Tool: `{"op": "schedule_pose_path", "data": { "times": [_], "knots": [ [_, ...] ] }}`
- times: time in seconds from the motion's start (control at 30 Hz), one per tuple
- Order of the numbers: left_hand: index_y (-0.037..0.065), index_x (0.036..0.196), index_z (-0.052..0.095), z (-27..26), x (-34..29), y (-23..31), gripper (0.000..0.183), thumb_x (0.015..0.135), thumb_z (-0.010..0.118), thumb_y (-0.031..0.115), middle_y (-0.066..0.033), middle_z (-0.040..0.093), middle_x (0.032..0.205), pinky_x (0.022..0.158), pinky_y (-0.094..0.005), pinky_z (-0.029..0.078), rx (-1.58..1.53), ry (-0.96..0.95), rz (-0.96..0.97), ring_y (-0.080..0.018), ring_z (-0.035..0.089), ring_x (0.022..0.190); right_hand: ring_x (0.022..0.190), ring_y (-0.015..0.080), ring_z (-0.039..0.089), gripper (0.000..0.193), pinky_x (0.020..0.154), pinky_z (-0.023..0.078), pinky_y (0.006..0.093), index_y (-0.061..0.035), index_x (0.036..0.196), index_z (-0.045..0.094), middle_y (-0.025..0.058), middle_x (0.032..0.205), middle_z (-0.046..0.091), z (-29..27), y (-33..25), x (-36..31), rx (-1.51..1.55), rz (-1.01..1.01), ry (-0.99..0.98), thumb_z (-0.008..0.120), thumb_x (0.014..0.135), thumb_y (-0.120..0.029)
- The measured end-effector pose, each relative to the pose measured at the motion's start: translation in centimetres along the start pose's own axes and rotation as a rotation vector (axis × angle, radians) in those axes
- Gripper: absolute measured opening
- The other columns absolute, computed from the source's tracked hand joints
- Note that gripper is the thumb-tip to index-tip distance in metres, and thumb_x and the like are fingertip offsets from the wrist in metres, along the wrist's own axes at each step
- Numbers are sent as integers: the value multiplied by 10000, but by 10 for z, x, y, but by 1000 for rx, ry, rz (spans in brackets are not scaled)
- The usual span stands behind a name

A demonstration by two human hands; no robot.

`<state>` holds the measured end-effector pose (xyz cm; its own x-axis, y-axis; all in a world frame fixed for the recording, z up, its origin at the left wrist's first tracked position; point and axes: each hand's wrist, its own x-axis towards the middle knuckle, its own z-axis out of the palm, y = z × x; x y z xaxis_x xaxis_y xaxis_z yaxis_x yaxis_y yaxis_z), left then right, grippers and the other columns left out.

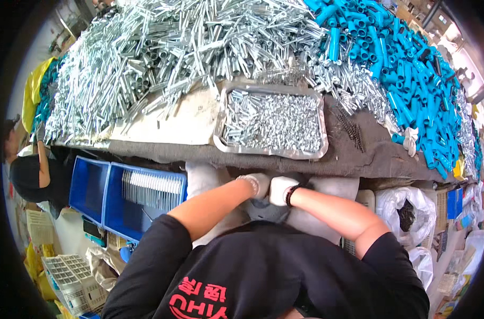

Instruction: Assembling a mechanical component involving a blue handle, metal tubes, and internal springs at a manufacturing workstation.

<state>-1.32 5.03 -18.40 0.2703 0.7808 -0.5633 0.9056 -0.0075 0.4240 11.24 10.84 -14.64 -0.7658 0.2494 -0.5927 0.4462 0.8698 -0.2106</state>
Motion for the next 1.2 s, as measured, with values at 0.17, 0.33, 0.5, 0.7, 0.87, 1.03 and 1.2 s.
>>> {"op": "schedule_pose_path", "data": {
  "times": [0.17,0.33,0.5,0.7,0.87,1.03,1.2],
  "knots": [
    [78,1175,726,55,19,5,345,852,625,144,-192,692,1195,932,-413,526,10,-118,-114,-279,699,1053,886,326,726,257,741,564,432,-68,857,776,200,944,737,33,-2,6,-114,-20,-22,575,838,-227],
    [57,1107,742,101,55,-35,294,871,632,193,-189,698,1177,947,-373,515,52,71,116,-294,693,1052,971,329,710,263,809,557,424,-92,943,774,170,1040,730,62,-10,13,123,154,56,608,825,-258],
    [74,1086,748,31,20,-11,286,843,619,152,-192,704,1152,921,-393,533,-43,-10,-33,-314,686,1079,904,352,715,288,758,559,460,-73,859,771,181,972,734,44,7,12,-36,0,-7,540,842,-244],
    [78,1127,729,54,47,-15,325,837,631,187,-194,706,1139,877,-406,553,165,-193,90,-337,698,1032,893,352,713,251,764,564,455,-98,909,757,179,993,728,123,23,52,41,-1,63,576,841,-257],
    [94,1331,607,-5,-54,7,685,696,754,306,-208,697,1133,943,-406,523,-274,26,213,-337,669,1071,891,427,685,317,802,540,484,-5,928,714,267,923,696,-27,-16,-117,326,118,102,566,823,-264],
    [45,1056,670,22,-79,23,312,747,709,69,-168,696,957,810,-412,537,-666,394,242,-327,694,923,814,409,677,403,731,534,427,-1,1036,679,220,848,680,-49,23,-291,604,84,342,756,722,-240],
    [30,961,641,-31,-76,99,213,755,657,-26,-182,656,888,739,-379,524,-313,570,405,-331,668,829,728,180,638,326,718,524,344,-1,1023,680,113,809,690,32,4,-331,905,268,730,737,757,-179]
  ]
}}
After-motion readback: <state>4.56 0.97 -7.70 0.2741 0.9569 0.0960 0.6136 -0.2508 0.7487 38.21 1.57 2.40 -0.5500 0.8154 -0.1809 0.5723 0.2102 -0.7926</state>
